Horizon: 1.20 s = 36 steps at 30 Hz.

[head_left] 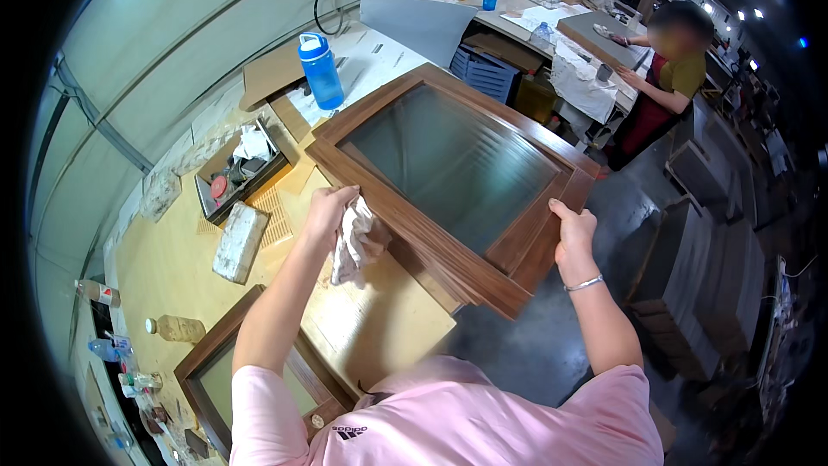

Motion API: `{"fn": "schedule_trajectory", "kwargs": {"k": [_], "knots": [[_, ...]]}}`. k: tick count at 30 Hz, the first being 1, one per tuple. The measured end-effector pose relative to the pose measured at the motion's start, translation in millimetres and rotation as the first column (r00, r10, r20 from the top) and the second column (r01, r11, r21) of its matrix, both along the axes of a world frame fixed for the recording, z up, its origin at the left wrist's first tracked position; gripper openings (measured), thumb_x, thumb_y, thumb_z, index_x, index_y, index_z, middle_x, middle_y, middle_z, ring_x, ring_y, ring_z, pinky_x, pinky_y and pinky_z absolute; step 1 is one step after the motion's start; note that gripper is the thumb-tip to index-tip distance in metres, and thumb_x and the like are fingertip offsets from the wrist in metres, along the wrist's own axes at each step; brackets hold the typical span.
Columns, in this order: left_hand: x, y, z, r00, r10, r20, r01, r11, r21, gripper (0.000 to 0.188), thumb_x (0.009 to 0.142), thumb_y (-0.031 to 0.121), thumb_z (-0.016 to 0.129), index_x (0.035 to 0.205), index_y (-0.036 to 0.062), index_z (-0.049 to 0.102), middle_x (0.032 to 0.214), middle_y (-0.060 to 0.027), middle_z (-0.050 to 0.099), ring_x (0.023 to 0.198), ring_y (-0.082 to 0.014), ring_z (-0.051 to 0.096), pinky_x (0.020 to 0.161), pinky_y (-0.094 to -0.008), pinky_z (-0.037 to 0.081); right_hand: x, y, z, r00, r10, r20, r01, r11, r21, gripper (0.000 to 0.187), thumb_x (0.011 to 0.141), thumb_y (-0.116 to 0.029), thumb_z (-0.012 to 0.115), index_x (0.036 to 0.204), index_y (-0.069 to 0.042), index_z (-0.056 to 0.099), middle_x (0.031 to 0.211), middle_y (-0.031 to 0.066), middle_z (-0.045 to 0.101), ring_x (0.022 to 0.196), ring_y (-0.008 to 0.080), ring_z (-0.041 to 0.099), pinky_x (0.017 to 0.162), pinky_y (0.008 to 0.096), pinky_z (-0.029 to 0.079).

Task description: The person wipes the wooden frame and glass of a cabinet door using a cloth, occasionally using a small tool to scrape debris from the edges of the glass and apply liquid from a bottle to the cloth.

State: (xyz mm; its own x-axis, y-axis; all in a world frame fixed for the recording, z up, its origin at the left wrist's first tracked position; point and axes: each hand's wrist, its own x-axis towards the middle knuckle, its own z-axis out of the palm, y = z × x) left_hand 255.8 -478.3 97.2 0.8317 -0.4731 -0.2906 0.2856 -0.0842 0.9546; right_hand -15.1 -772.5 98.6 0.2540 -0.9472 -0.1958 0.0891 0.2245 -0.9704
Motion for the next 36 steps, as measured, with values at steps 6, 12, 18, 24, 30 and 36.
{"fn": "schedule_trajectory", "kwargs": {"k": [6,12,18,24,30,36], "knots": [[-66.3,28.9,-10.7,0.978,0.073,-0.195,-0.103,0.984,-0.147,0.012,0.089,0.008,0.063,0.083,-0.0025,0.063,0.071,-0.0075,0.065,0.055,-0.0146,0.061,0.052,-0.0285,0.051,-30.0,-2.6,12.4,0.986,0.152,-0.062,-0.158,0.982,-0.102,0.029,0.083,-0.002,0.074,0.108,0.005,0.062,0.104,0.0113,0.069,0.091,0.0176,0.065,0.083,0.0317,0.05],[-101.2,49.7,1.5,0.956,0.064,-0.287,-0.133,0.964,-0.228,0.011,0.088,0.005,0.065,0.083,-0.0039,0.065,0.073,-0.012,0.068,0.058,-0.0166,0.066,0.052,-0.0297,0.053,-37.5,-4.1,23.6,0.975,0.191,-0.117,-0.21,0.961,-0.181,0.027,0.084,-0.005,0.072,0.108,0.004,0.062,0.103,0.0093,0.069,0.091,0.0144,0.063,0.083,0.0296,0.048],[-103.6,55.1,1.6,0.97,0.04,-0.242,-0.086,0.979,-0.183,0.016,0.091,0.008,0.065,0.087,-0.0074,0.063,0.074,-0.0134,0.067,0.059,-0.0172,0.066,0.048,-0.0304,0.052,-27.8,-27.0,20.3,0.951,0.264,-0.163,-0.287,0.948,-0.137,0.026,0.082,-0.006,0.074,0.104,0.004,0.064,0.097,0.0077,0.068,0.086,0.0136,0.063,0.079,0.0288,0.048],[-53.1,25.9,-9.0,0.983,0.075,-0.167,-0.098,0.986,-0.138,0.02,0.093,0.013,0.064,0.082,-0.0024,0.059,0.067,-0.0076,0.061,0.047,-0.0143,0.057,0.04,-0.0291,0.044,-4.6,-29.8,4.4,0.978,0.185,-0.093,-0.192,0.979,-0.069,0.031,0.076,-0.002,0.079,0.102,0.007,0.063,0.098,0.0109,0.069,0.088,0.0192,0.065,0.084,0.0319,0.049],[-9.0,6.6,-5.6,0.998,0.012,-0.062,-0.012,1.0,-0.005,0.022,0.093,0.014,0.064,0.08,-0.0044,0.062,0.066,-0.0074,0.061,0.049,-0.0157,0.058,0.044,-0.032,0.046,2.3,-24.6,-18.8,0.993,0.111,-0.034,-0.111,0.994,0.004,0.03,0.079,-0.002,0.078,0.102,0.008,0.062,0.103,0.0143,0.068,0.09,0.0211,0.065,0.086,0.0325,0.049],[9.1,3.3,6.0,0.996,-0.076,0.048,0.07,0.992,0.108,0.028,0.094,0.017,0.066,0.088,-0.01,0.065,0.073,-0.0098,0.064,0.059,-0.0178,0.06,0.052,-0.0348,0.049,-5.2,-15.0,-0.4,0.832,0.187,-0.523,-0.313,0.936,-0.164,0.031,0.084,-0.026,0.079,0.087,0.002,0.066,0.079,0.0102,0.069,0.075,0.0217,0.066,0.073,0.036,0.051]]}}
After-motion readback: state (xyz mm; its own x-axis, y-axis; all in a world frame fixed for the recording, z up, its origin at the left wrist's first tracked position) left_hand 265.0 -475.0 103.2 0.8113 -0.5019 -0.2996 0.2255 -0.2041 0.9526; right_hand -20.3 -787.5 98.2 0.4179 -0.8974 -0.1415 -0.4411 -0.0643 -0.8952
